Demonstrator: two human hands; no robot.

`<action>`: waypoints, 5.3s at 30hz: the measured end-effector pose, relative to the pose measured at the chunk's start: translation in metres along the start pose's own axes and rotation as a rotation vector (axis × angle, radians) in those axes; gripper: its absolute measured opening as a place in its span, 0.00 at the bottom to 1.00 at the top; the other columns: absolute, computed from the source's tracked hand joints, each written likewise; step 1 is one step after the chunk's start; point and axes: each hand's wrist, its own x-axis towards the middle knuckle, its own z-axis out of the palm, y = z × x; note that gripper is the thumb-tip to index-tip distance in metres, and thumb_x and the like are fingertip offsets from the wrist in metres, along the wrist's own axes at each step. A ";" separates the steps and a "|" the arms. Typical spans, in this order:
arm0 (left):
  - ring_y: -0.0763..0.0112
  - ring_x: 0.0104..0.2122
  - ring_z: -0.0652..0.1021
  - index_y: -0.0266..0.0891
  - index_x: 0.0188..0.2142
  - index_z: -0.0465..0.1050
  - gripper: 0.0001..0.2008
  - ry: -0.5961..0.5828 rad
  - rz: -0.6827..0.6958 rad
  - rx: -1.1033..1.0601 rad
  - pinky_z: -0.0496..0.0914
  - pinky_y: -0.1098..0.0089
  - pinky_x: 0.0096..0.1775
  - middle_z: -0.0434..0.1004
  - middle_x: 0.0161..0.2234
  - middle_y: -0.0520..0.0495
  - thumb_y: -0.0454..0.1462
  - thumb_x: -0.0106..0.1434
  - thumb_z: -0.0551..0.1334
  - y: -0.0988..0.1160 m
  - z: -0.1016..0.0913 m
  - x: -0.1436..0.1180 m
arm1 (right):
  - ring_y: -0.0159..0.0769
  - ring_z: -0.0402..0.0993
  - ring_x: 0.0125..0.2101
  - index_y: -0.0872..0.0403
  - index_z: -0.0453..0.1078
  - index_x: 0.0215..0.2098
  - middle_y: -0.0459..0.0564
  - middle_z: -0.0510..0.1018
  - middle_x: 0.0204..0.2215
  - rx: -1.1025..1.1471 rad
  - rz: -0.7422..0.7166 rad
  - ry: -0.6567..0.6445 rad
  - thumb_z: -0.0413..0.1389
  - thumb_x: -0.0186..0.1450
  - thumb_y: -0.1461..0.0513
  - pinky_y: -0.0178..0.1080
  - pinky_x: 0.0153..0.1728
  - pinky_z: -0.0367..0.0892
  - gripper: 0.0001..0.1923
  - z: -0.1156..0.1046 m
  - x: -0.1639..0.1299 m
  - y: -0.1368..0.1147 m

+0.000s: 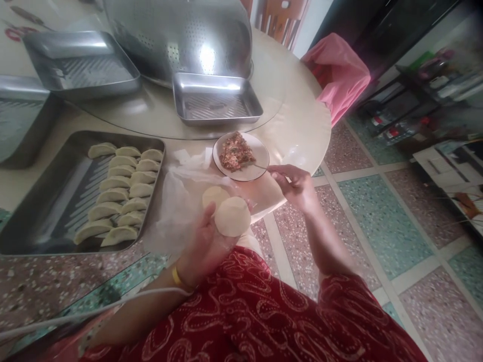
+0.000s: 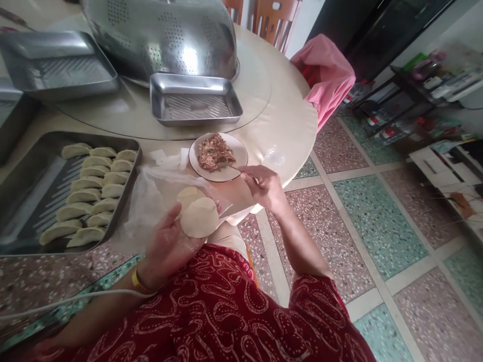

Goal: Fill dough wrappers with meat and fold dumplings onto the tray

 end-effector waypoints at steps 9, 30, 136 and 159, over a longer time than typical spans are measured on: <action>0.59 0.46 0.81 0.25 0.65 0.59 0.29 -0.005 -0.008 0.034 0.73 0.63 0.51 0.81 0.46 0.35 0.45 0.73 0.48 -0.006 0.002 -0.002 | 0.40 0.80 0.41 0.41 0.78 0.43 0.42 0.85 0.40 -0.071 -0.378 0.106 0.57 0.70 0.56 0.49 0.44 0.75 0.08 0.016 0.006 0.017; 0.58 0.49 0.80 0.25 0.65 0.59 0.29 0.011 0.015 0.018 0.72 0.64 0.53 0.81 0.47 0.34 0.45 0.73 0.50 -0.005 0.002 -0.002 | 0.40 0.77 0.44 0.38 0.74 0.52 0.38 0.84 0.44 -0.146 -0.554 -0.041 0.59 0.67 0.66 0.49 0.44 0.71 0.19 0.018 0.005 0.026; 0.57 0.50 0.80 0.25 0.65 0.59 0.29 0.006 0.015 0.042 0.72 0.62 0.55 0.80 0.50 0.33 0.45 0.72 0.50 -0.008 -0.002 -0.002 | 0.34 0.80 0.36 0.42 0.72 0.39 0.42 0.82 0.35 0.310 0.017 0.324 0.57 0.67 0.56 0.42 0.37 0.76 0.03 0.005 -0.009 0.046; 0.58 0.51 0.80 0.23 0.65 0.58 0.29 0.021 -0.019 -0.005 0.71 0.62 0.57 0.80 0.49 0.32 0.43 0.73 0.50 -0.010 0.002 0.007 | 0.39 0.76 0.39 0.38 0.78 0.40 0.42 0.81 0.35 0.157 -0.170 -0.050 0.57 0.67 0.57 0.46 0.39 0.74 0.07 -0.009 -0.014 0.055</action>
